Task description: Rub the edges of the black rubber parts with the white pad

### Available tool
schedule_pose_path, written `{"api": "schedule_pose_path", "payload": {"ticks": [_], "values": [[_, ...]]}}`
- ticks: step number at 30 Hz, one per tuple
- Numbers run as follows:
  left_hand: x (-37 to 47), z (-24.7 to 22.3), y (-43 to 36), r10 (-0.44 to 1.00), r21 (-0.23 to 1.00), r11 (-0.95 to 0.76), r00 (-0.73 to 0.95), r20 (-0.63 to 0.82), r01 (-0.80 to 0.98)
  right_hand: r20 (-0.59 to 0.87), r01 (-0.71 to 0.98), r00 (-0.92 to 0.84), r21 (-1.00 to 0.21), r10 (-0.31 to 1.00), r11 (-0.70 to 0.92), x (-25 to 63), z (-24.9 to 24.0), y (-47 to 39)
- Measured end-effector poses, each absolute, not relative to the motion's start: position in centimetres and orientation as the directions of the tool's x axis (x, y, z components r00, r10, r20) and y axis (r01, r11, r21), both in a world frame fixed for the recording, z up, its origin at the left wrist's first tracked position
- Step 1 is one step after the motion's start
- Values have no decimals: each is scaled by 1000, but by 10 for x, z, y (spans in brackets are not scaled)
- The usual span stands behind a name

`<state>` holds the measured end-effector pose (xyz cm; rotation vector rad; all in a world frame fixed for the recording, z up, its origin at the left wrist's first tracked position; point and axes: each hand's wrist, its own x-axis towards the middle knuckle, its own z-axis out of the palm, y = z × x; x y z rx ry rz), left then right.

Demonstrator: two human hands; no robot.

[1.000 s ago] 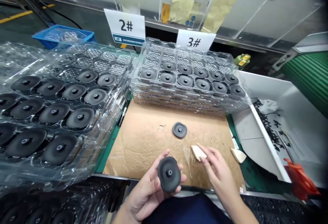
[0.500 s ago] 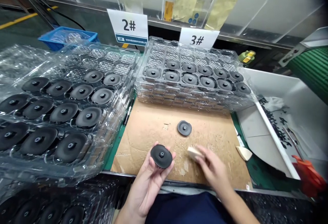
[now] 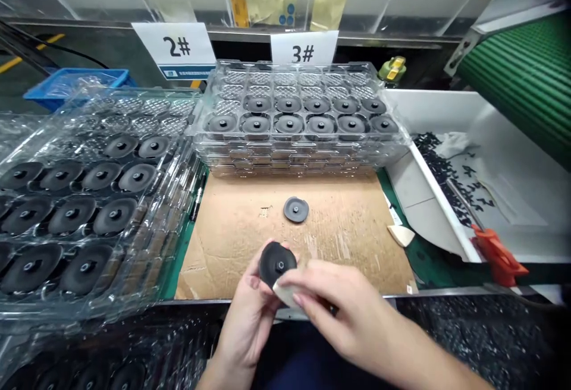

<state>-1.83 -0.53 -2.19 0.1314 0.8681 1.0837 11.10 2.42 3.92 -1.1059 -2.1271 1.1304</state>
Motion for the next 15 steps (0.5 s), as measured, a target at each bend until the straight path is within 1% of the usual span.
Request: {"api": "schedule_pose_path", "payload": {"ticks": [1,4,5,6,8,9,10,12,13,14,15], "values": [[-16,-20,-5,822,516,483,163,-546,-708,58,435,-539,-835,840,337,112,40,25],[-9,-14,-6,821,529,498,178,-542,-687,256,418,-390,-807,885,418,120,39,24],[-8,-12,-5,818,523,509,194,-541,-683,283,397,-386,-808,878,435,123,39,22],[-6,-10,-5,816,519,516,208,-539,-681,264,374,-422,-820,867,432,127,40,20],[-2,-6,-4,821,521,517,220,-527,-679,146,355,-525,-858,838,372,134,42,17],[0,-4,-4,823,529,519,223,-523,-672,101,364,-534,-869,839,337,137,43,16],[4,-3,-3,823,542,522,221,-524,-658,100,376,-501,-869,859,320,139,43,17],[11,0,-3,811,561,543,216,-544,-625,206,388,-383,-849,901,359,141,43,20],[14,1,-3,802,564,554,211,-559,-612,268,377,-356,-835,895,400,142,43,21],[16,2,-3,794,562,563,210,-570,-605,302,353,-368,-830,880,432,145,44,21],[16,3,-4,789,555,569,213,-576,-606,298,325,-413,-835,861,444,150,45,20]]}}
